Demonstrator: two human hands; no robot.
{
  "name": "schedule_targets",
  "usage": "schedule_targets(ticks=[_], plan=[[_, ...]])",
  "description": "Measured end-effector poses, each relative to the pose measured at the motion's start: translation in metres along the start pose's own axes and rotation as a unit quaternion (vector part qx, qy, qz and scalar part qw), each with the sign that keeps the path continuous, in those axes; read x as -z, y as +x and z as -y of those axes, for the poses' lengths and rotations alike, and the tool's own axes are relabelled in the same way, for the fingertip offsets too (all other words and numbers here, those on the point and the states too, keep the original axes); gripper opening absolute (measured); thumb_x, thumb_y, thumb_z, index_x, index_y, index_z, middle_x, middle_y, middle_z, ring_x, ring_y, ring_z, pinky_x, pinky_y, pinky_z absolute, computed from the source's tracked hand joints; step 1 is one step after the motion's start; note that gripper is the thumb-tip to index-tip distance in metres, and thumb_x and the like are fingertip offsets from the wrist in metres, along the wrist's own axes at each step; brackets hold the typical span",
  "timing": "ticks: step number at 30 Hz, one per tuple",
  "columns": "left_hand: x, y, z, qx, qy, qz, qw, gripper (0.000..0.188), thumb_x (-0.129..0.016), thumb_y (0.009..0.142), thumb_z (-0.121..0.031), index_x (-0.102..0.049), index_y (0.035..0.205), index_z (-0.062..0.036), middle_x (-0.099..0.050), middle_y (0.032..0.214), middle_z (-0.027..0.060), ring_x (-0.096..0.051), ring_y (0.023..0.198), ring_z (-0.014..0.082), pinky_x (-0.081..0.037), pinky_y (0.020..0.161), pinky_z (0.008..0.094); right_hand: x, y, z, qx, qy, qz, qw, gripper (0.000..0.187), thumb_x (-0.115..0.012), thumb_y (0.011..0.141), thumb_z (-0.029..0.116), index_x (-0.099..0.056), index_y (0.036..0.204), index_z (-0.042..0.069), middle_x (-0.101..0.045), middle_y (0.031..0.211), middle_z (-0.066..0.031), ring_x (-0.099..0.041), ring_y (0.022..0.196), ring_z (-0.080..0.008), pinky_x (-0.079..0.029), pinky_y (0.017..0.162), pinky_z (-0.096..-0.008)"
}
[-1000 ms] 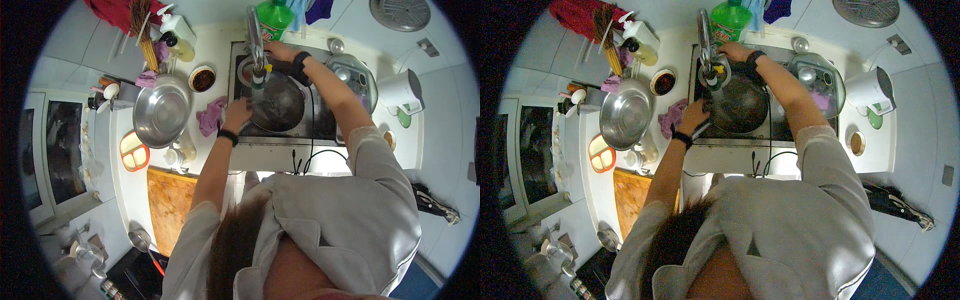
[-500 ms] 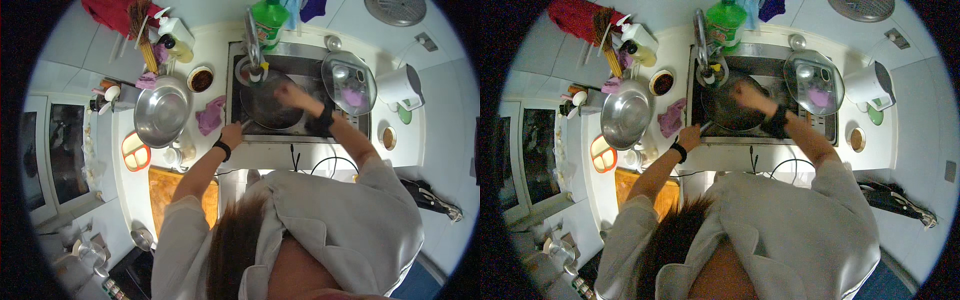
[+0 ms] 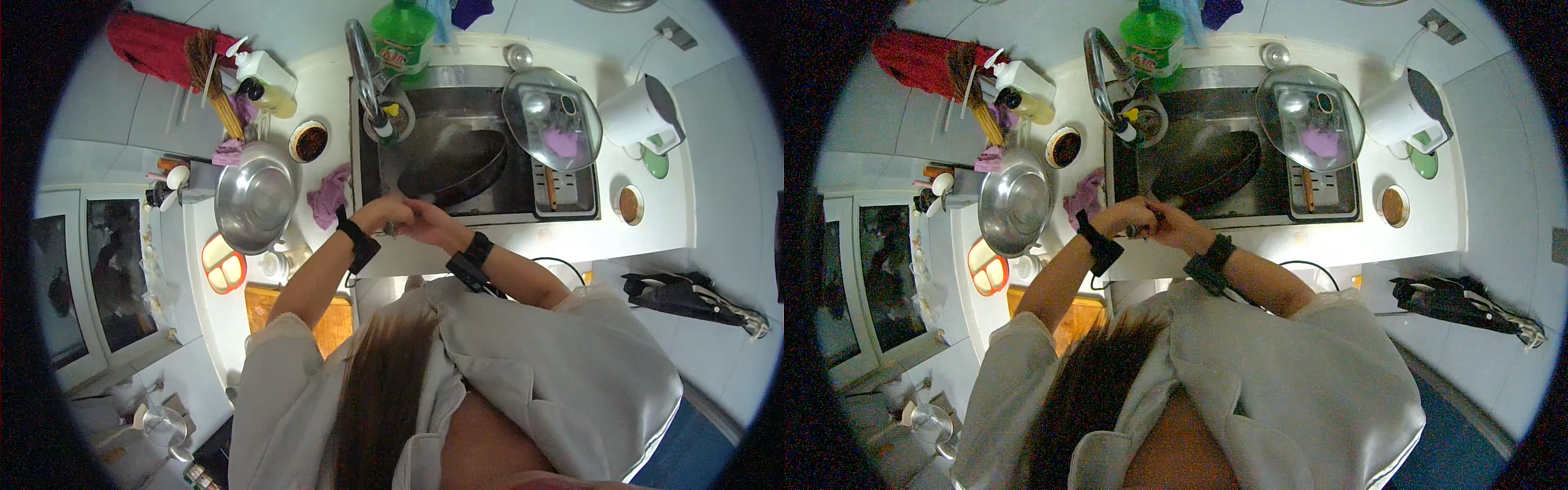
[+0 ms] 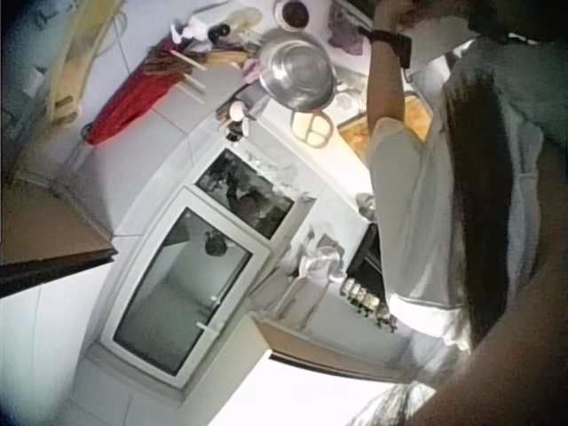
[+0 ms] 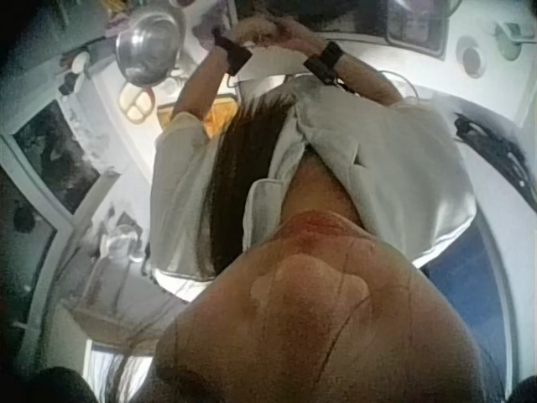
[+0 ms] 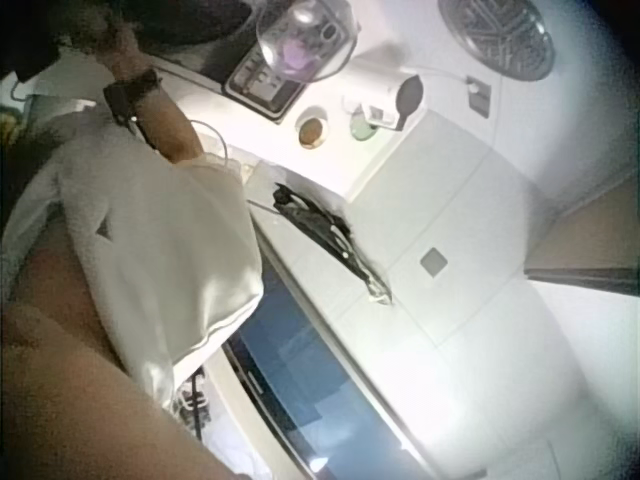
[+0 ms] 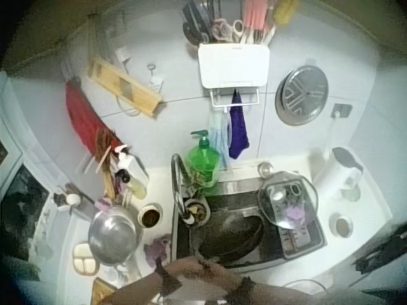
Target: The person adds garnishes to a plate of spaghetti and sausage, delivers the meal to a person at a table, and then returns to the kitchen sink to wash a wok using a bamboo brush and detergent.
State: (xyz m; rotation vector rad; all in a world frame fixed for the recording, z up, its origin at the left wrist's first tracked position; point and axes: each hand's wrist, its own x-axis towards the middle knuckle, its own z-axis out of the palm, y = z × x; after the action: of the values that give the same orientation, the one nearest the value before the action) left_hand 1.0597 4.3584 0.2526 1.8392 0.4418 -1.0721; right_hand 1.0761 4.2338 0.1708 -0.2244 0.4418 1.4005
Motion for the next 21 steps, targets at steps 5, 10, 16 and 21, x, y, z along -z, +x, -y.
schedule_targets(ticks=[5, 10, 16, 21], plan=[[-0.027, 0.005, 0.013, -0.007, -0.146, 0.033, 0.989, 0.008, -0.052, 0.058, -0.005, -0.053, 0.065, -0.0027, -0.05, 0.049, 0.0051, -0.046, 0.039, 0.0126, -0.035, 0.034, 0.0253, -0.012, -0.031, -0.003, 0.0, -0.067, -0.029, 0.997, 0.024, -0.036, 0.088, 0.02, -0.048, 0.1, 0.003, -0.052, 0.092, -0.0083, -0.049, 0.078, -0.0198, -0.041, 0.066, -0.0334], [-0.043, -0.025, -0.003, -0.073, -0.319, 0.044, 0.944, 0.012, -0.051, 0.062, -0.007, -0.053, 0.073, -0.0002, -0.049, 0.052, 0.0053, -0.046, 0.041, 0.0113, -0.035, 0.034, 0.0247, -0.045, -0.057, -0.006, -0.008, -0.104, -0.038, 0.994, 0.023, -0.04, 0.086, 0.019, -0.05, 0.092, 0.0, -0.054, 0.081, -0.009, -0.049, 0.062, -0.02, -0.04, 0.052, -0.0328], [-0.055, -0.031, -0.009, -0.15, -0.377, 0.056, 0.912, 0.009, -0.051, 0.065, -0.007, -0.053, 0.071, -0.0002, -0.049, 0.053, 0.0048, -0.046, 0.041, 0.0113, -0.036, 0.036, 0.024, -0.065, -0.078, -0.003, 0.052, -0.214, -0.152, 0.963, 0.021, -0.045, 0.084, 0.017, -0.052, 0.089, -0.002, -0.054, 0.071, -0.0108, -0.051, 0.053, -0.0203, -0.04, 0.044, -0.0312], [-0.07, -0.036, -0.021, -0.157, -0.437, 0.06, 0.884, 0.009, -0.052, 0.064, -0.006, -0.05, 0.069, 0.0016, -0.049, 0.055, 0.0057, -0.048, 0.044, 0.0122, -0.037, 0.038, 0.0247, -0.089, -0.107, -0.005, 0.128, -0.356, -0.115, 0.918, 0.02, -0.049, 0.082, 0.016, -0.054, 0.082, -0.004, -0.057, 0.07, -0.0108, -0.056, 0.057, -0.0185, -0.041, 0.044, -0.0269]])
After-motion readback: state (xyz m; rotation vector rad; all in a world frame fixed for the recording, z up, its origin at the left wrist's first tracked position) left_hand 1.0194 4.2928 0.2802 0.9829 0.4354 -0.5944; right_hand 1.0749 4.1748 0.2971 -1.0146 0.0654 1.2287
